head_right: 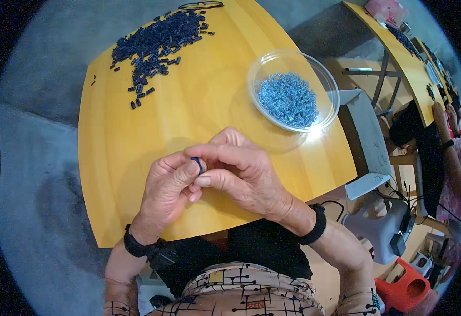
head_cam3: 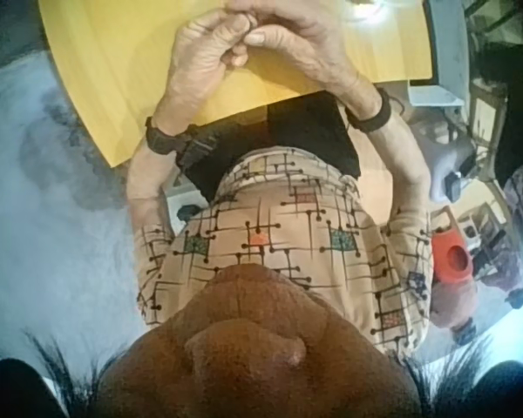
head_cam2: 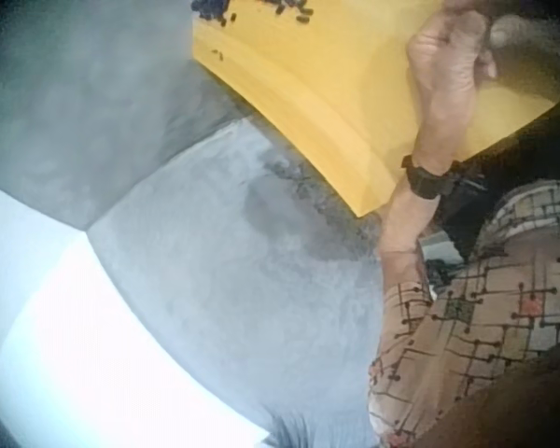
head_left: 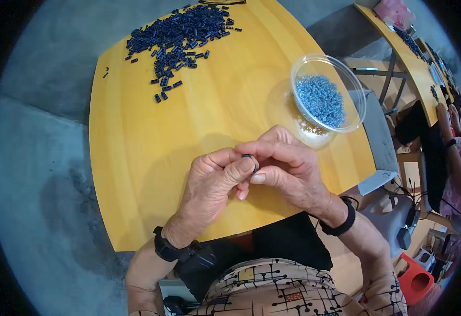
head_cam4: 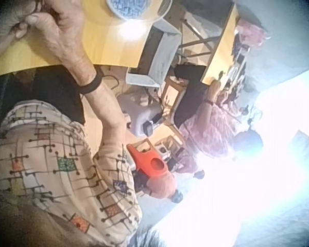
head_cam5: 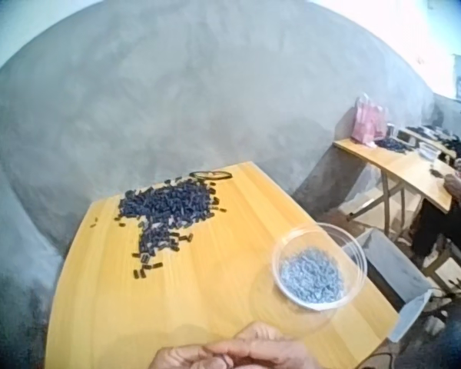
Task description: Manually assembling small plastic parts by inserting one into another.
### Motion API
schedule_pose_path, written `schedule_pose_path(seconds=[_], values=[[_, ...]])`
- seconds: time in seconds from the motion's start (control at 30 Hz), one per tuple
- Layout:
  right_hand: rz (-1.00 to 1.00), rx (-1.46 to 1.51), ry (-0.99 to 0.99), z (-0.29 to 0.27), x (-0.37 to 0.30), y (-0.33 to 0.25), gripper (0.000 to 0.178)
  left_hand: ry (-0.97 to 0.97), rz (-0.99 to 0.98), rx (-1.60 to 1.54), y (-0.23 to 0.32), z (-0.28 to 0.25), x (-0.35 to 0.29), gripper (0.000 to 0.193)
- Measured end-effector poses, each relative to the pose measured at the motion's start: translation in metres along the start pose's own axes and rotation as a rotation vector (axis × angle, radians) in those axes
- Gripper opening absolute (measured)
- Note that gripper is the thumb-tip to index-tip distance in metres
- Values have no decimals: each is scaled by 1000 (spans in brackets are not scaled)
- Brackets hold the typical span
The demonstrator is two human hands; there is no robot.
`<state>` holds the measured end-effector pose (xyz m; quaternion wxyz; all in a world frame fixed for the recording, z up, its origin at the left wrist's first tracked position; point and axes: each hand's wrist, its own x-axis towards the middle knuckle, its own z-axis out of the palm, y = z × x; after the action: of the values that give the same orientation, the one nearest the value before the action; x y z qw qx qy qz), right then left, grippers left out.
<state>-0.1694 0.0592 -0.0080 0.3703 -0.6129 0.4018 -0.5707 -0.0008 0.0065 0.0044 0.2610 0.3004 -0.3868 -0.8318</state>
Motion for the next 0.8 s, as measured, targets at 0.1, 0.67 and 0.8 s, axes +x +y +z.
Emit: schedule_pose_path(seconds=[0.1, 0.67, 0.8], values=[[27, 18, 16, 0, 0, -4, 36, -4, -25, -7, 2, 2, -1, 21], [342, 397, 149, 21, 3, -13, 26, 23, -56, -220, 1, -1, -5, 21], [331, 362, 157, 23, 3, -8, 26, 33, -51, -231, 0, -2, -4, 20]])
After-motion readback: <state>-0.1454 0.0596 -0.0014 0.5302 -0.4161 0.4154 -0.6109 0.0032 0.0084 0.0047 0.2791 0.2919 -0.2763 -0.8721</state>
